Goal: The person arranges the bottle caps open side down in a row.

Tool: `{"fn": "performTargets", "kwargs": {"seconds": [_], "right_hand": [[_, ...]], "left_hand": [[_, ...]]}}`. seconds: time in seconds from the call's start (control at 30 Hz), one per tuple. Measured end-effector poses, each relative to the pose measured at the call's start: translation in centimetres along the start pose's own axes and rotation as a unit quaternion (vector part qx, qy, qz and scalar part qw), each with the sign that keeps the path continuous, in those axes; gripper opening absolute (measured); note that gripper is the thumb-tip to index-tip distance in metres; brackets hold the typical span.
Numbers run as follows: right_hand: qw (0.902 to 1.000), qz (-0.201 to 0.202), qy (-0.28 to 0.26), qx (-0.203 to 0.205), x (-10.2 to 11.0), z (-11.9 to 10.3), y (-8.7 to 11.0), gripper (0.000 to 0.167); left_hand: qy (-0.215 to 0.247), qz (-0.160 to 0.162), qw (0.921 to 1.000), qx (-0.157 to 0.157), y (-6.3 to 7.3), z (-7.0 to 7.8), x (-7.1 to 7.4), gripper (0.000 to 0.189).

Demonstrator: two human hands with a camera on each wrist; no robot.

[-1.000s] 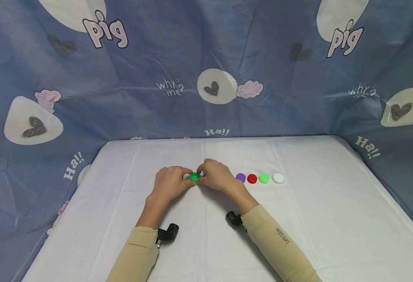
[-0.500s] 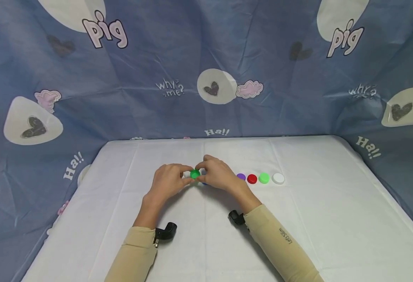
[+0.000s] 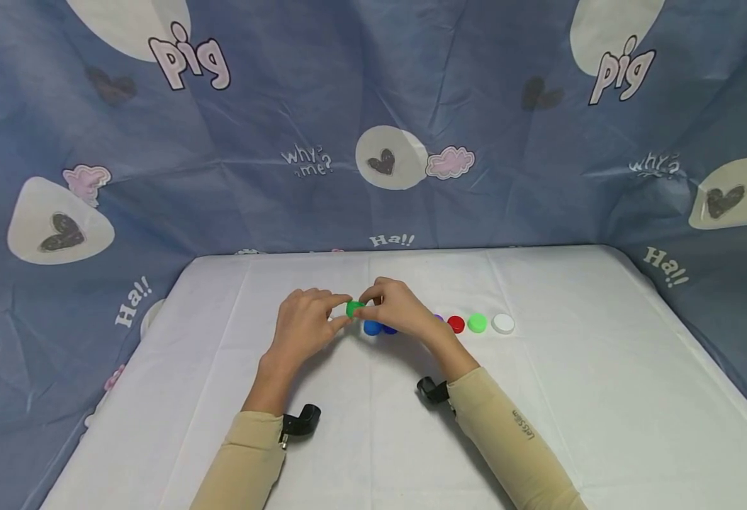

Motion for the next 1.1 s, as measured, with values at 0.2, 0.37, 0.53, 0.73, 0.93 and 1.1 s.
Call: {"fn": "performTargets", "kwargs": {"seconds": [0.2, 0.37, 0.53, 0.73, 0.93, 1.1], "right_hand": [[0.9999, -0.006, -0.009, -0.001, 0.1, 0.0, 0.0, 0.025], [0.9999, -0.009, -0.007, -0.004, 0.0, 0.1, -0.1, 0.026], [0.9999, -0.01, 0.003, -0.008, 0.1, 0.1, -0.1, 0.027], [0.9987, 0.015, 0.048, 0.01, 0.2, -0.3, 0.1, 0.027], [0.9887, 0.05, 0.135, 0.041, 0.2, -1.0, 0.4, 0.026], [0.982, 0.051, 0.176, 0.048, 0.1, -1.0, 0.5, 0.025]], "left_hand": [[-0.019, 0.04, 0.9988, -0.022, 0.1, 0.1, 0.0, 0.029], [-0.027, 0.044, 0.9984, -0.025, 0.2, 0.0, 0.0, 0.028], [-0.02, 0.049, 0.9982, -0.026, 0.2, 0.0, 0.1, 0.027], [0.011, 0.042, 0.999, 0.012, 0.3, -0.4, -0.1, 0.028], [0.063, 0.004, 0.9951, 0.077, 0.3, -0.8, -0.3, 0.031], [0.09, -0.015, 0.9912, 0.096, 0.3, -0.7, -0.3, 0.031]]}}
Point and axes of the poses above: each hand's wrist, its own y-axis away from the middle knuckle, its own x-axis out of the back of the hand, z = x × y, the point moved 1 cm from there along -y, towards the middle knuckle, and after that the axes turned 5 degrees about -z, right-handed, at the moved point
